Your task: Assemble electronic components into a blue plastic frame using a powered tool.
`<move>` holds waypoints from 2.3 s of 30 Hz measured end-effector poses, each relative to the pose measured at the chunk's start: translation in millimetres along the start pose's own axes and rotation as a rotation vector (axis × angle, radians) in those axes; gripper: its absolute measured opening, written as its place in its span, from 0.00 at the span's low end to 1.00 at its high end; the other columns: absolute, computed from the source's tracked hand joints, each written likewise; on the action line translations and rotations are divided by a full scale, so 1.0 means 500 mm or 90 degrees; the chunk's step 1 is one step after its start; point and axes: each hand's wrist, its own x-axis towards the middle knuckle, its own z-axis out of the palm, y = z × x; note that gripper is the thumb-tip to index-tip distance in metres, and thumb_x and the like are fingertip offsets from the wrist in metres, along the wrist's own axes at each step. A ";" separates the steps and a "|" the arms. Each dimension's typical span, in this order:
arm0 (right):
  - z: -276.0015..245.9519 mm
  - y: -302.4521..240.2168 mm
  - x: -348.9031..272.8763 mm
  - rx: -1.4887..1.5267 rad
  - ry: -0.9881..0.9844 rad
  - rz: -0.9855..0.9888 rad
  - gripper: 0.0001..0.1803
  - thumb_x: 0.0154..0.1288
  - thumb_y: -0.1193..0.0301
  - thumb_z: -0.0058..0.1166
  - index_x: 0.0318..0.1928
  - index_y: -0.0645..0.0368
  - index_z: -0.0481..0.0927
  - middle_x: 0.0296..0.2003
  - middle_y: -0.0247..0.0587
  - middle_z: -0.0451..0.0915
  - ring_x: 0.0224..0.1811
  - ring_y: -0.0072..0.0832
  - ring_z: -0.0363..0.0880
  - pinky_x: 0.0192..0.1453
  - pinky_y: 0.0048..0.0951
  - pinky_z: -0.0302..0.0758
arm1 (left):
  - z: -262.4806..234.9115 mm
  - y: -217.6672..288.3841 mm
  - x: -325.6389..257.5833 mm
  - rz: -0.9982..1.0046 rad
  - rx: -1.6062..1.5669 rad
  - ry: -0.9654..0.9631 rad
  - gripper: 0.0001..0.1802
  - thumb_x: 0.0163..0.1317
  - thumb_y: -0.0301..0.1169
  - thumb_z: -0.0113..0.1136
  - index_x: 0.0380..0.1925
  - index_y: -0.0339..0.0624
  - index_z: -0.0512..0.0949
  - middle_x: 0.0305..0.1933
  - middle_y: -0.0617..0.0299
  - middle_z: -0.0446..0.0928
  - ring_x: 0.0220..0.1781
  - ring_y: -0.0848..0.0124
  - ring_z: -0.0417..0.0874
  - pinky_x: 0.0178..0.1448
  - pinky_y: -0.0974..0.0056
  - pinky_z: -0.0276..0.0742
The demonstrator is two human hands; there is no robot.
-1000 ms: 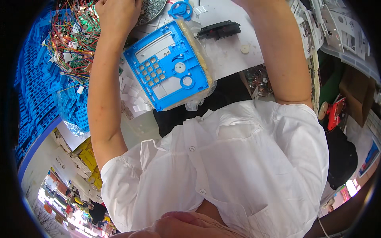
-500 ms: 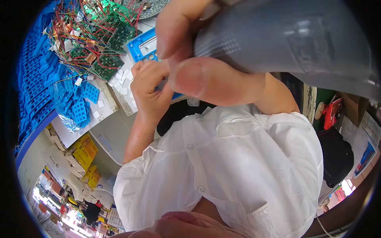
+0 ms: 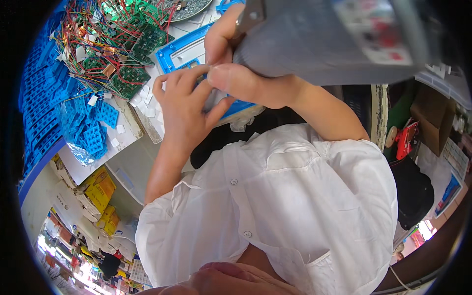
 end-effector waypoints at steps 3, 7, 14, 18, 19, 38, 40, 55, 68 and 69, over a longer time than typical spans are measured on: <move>-0.009 0.018 -0.005 -0.007 -0.024 -0.016 0.15 0.67 0.66 0.63 0.43 0.58 0.70 0.22 0.33 0.71 0.21 0.20 0.66 0.25 0.24 0.64 | 0.017 0.001 0.001 0.012 0.035 0.010 0.18 0.50 0.45 0.73 0.39 0.52 0.83 0.50 0.66 0.78 0.51 0.63 0.75 0.62 0.45 0.58; -0.005 0.040 -0.004 -0.056 -0.056 -0.031 0.10 0.65 0.73 0.59 0.38 0.59 0.70 0.23 0.35 0.71 0.21 0.23 0.67 0.25 0.26 0.66 | 0.021 -0.001 0.000 0.006 0.043 0.023 0.18 0.49 0.44 0.73 0.38 0.53 0.83 0.50 0.66 0.78 0.50 0.63 0.75 0.62 0.45 0.58; 0.009 0.016 0.012 -0.140 -0.141 -0.002 0.09 0.61 0.78 0.58 0.31 0.59 0.70 0.20 0.35 0.71 0.20 0.26 0.69 0.26 0.28 0.67 | 0.024 0.001 0.002 0.008 0.054 0.030 0.16 0.48 0.45 0.72 0.35 0.53 0.84 0.50 0.66 0.78 0.51 0.64 0.75 0.63 0.44 0.59; -0.023 0.028 0.018 -0.019 -0.106 0.074 0.16 0.63 0.66 0.66 0.38 0.58 0.71 0.18 0.30 0.70 0.19 0.22 0.66 0.23 0.25 0.62 | 0.002 -0.003 -0.011 -0.002 0.011 -0.014 0.23 0.50 0.42 0.70 0.46 0.48 0.81 0.55 0.64 0.76 0.56 0.61 0.74 0.65 0.43 0.56; -0.023 0.017 0.037 0.026 -0.110 0.018 0.18 0.65 0.61 0.64 0.44 0.58 0.72 0.17 0.26 0.68 0.20 0.20 0.65 0.22 0.25 0.59 | -0.003 -0.013 -0.015 0.002 -0.017 0.002 0.23 0.51 0.42 0.70 0.46 0.48 0.81 0.55 0.64 0.76 0.57 0.62 0.74 0.65 0.43 0.56; -0.078 -0.118 0.028 -0.679 0.355 -0.390 0.37 0.65 0.70 0.60 0.67 0.68 0.55 0.61 0.57 0.64 0.65 0.45 0.65 0.66 0.46 0.73 | -0.197 -0.244 -0.212 -0.283 0.414 0.254 0.07 0.63 0.34 0.66 0.34 0.43 0.83 0.40 0.65 0.83 0.44 0.66 0.80 0.55 0.55 0.66; -0.089 -0.098 -0.001 -0.617 0.432 -0.481 0.13 0.65 0.82 0.52 0.49 0.79 0.77 0.46 0.59 0.82 0.50 0.41 0.81 0.55 0.40 0.78 | -0.210 -0.213 -0.205 -0.392 0.101 0.397 0.08 0.67 0.32 0.62 0.35 0.38 0.82 0.39 0.64 0.81 0.42 0.70 0.79 0.52 0.60 0.70; 0.048 0.030 0.122 -0.123 -0.276 0.425 0.17 0.73 0.67 0.53 0.59 0.58 0.79 0.33 0.40 0.84 0.27 0.21 0.81 0.30 0.21 0.77 | -0.147 -0.003 -0.099 -0.055 -0.153 0.205 0.08 0.61 0.19 0.58 0.40 0.30 0.80 0.47 0.47 0.82 0.49 0.60 0.81 0.56 0.62 0.75; -0.009 0.064 0.116 -0.599 -0.406 0.220 0.15 0.65 0.72 0.57 0.51 0.62 0.82 0.38 0.47 0.85 0.40 0.38 0.84 0.44 0.35 0.80 | -0.039 -0.048 -0.112 -0.014 -0.074 0.155 0.14 0.49 0.22 0.69 0.39 0.44 0.82 0.39 0.62 0.80 0.38 0.62 0.79 0.43 0.59 0.70; -0.011 0.070 0.117 -0.619 -0.414 0.206 0.15 0.65 0.71 0.57 0.50 0.63 0.82 0.38 0.48 0.85 0.39 0.40 0.84 0.44 0.36 0.79 | -0.037 -0.051 -0.111 -0.008 -0.069 0.150 0.14 0.49 0.22 0.69 0.39 0.44 0.82 0.38 0.62 0.80 0.38 0.62 0.78 0.43 0.59 0.70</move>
